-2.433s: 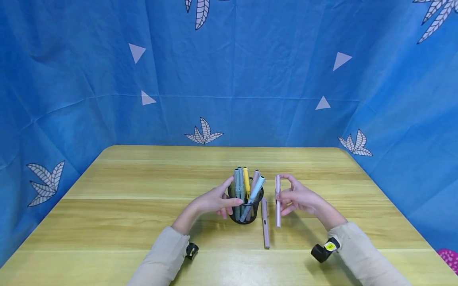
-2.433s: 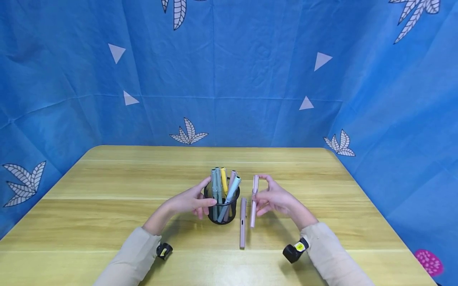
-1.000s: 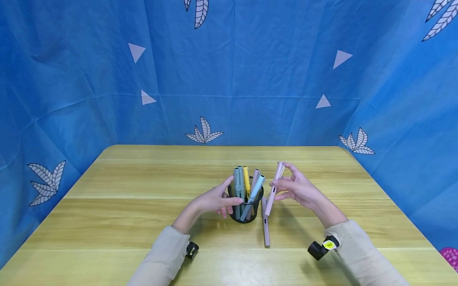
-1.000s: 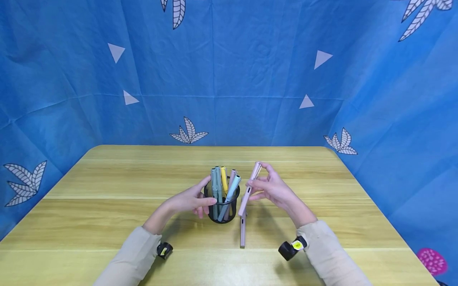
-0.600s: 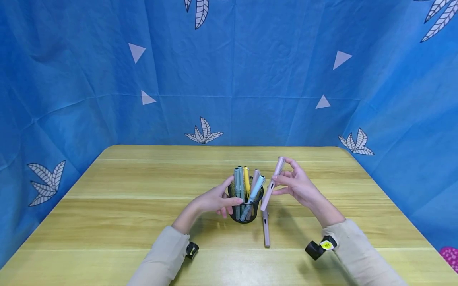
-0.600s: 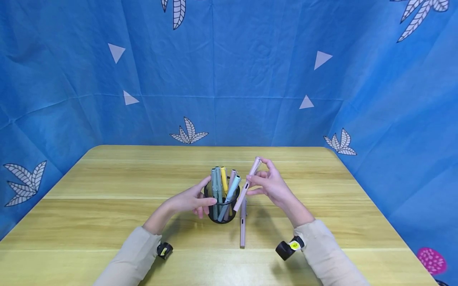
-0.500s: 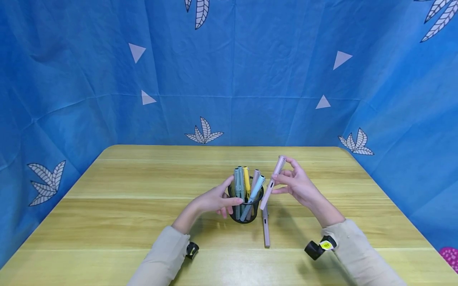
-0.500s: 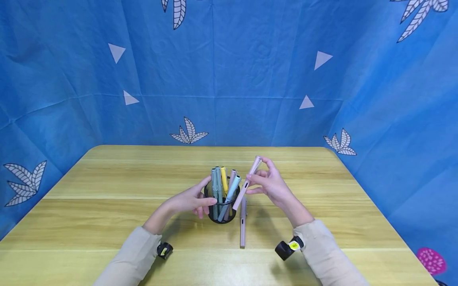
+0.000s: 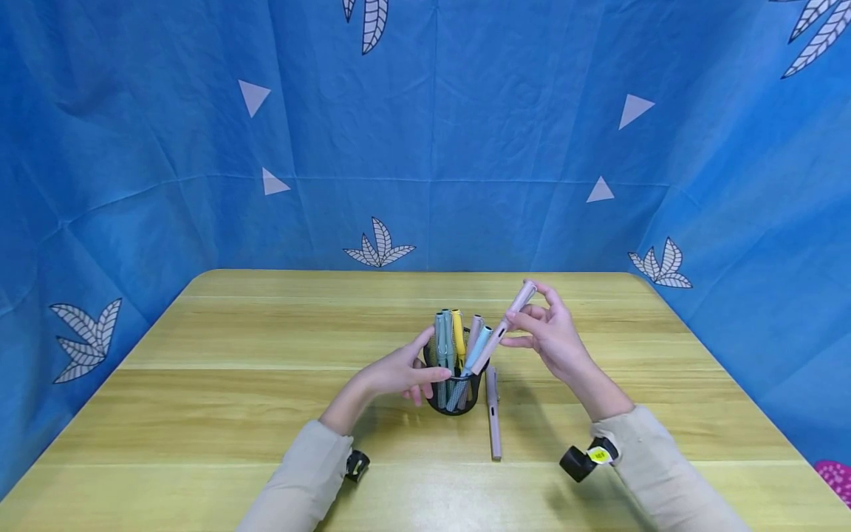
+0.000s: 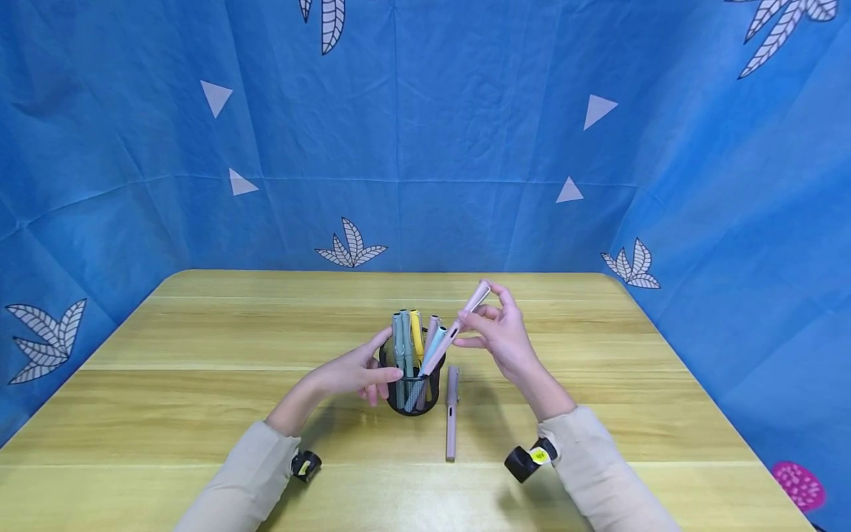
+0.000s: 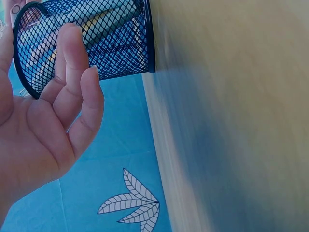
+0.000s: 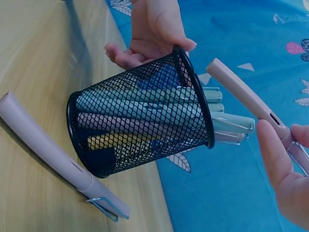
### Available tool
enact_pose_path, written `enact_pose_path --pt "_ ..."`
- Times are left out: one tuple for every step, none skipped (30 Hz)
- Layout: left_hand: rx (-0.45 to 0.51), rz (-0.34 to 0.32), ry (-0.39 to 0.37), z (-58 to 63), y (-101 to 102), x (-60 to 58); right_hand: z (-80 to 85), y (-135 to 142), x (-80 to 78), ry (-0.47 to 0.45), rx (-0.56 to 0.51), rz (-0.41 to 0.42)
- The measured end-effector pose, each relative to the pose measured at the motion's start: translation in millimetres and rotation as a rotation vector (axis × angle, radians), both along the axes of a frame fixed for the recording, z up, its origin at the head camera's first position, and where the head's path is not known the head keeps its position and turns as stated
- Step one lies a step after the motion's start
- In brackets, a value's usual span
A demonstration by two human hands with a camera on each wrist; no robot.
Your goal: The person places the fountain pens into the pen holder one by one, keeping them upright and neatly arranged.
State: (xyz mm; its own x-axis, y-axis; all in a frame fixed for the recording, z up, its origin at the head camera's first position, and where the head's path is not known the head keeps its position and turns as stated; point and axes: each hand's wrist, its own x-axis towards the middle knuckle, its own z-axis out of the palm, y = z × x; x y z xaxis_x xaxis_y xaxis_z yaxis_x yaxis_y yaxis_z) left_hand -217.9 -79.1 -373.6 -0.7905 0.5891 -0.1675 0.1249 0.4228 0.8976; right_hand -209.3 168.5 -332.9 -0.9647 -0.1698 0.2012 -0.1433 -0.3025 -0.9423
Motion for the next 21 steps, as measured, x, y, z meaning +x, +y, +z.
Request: enact_pose_path --pt "0.001 0.0 0.0 -0.1 0.1 -0.3 0.2 -0.5 -0.3 0.008 0.004 -0.014" --pt "0.001 -0.001 0.0 -0.2 0.1 -0.6 0.4 -1.0 -0.5 0.019 0.011 -0.027" --pt "0.0 -0.002 0.001 -0.2 0.1 -0.8 0.5 -1.5 -0.6 0.03 0.019 -0.039" --pt "0.0 -0.003 0.0 -0.2 0.2 -0.9 0.6 -2.1 -0.8 0.043 0.026 -0.053" --pt "0.001 -0.004 0.0 0.0 0.2 -1.0 0.8 -2.7 -0.9 0.058 0.037 -0.068" --pt "0.002 -0.005 0.0 0.2 0.2 -1.0 0.9 -3.3 -0.7 0.075 0.046 -0.082" --pt "0.002 -0.005 0.001 0.4 0.2 -1.0 0.9 -3.8 -0.7 0.091 0.052 -0.095" --pt "0.002 -0.006 0.001 0.6 0.3 -1.0 1.0 -4.4 -0.7 0.105 0.055 -0.106" --pt "0.001 -0.005 0.002 0.8 0.3 -0.9 1.0 -4.8 -0.8 0.118 0.056 -0.114" --pt "0.0 -0.005 0.001 0.9 0.4 -0.8 1.1 -5.3 -0.7 0.129 0.056 -0.122" --pt "-0.001 -0.005 0.001 1.1 0.4 -0.7 1.1 -5.7 -0.8 0.137 0.055 -0.129" --pt "-0.002 -0.004 0.001 1.2 0.5 -0.6 1.2 -6.1 -0.8 0.143 0.052 -0.134" --pt "-0.003 -0.004 0.001 1.3 0.5 -0.5 1.0 -6.4 -1.2 0.148 0.05 -0.137" --pt "-0.003 -0.004 0.002 1.3 0.5 -0.4 0.8 -6.7 -1.4 0.153 0.049 -0.14" --pt "-0.003 -0.004 0.002 1.4 0.5 -0.4 0.7 -7.1 -1.5 0.159 0.048 -0.142" --pt "-0.002 -0.005 0.002 1.3 0.5 -0.4 0.6 -7.6 -1.6 0.164 0.051 -0.146" --pt "-0.001 -0.005 0.002 1.3 0.5 -0.5 0.2 -8.0 -1.9 0.17 0.053 -0.149" --pt "0.0 -0.006 0.004 1.1 0.4 -0.5 0.0 -8.4 -2.2 0.178 0.056 -0.153" --pt "0.002 -0.006 0.003 0.9 0.5 -0.7 -0.4 -8.8 -2.6 0.186 0.056 -0.158" --pt "0.004 -0.007 0.003 0.8 0.5 -0.8 -0.5 -9.2 -2.8 0.194 0.057 -0.163" --pt "0.006 -0.006 0.003 0.7 0.5 -0.9 -0.6 -9.8 -3.0 0.2 0.058 -0.168"
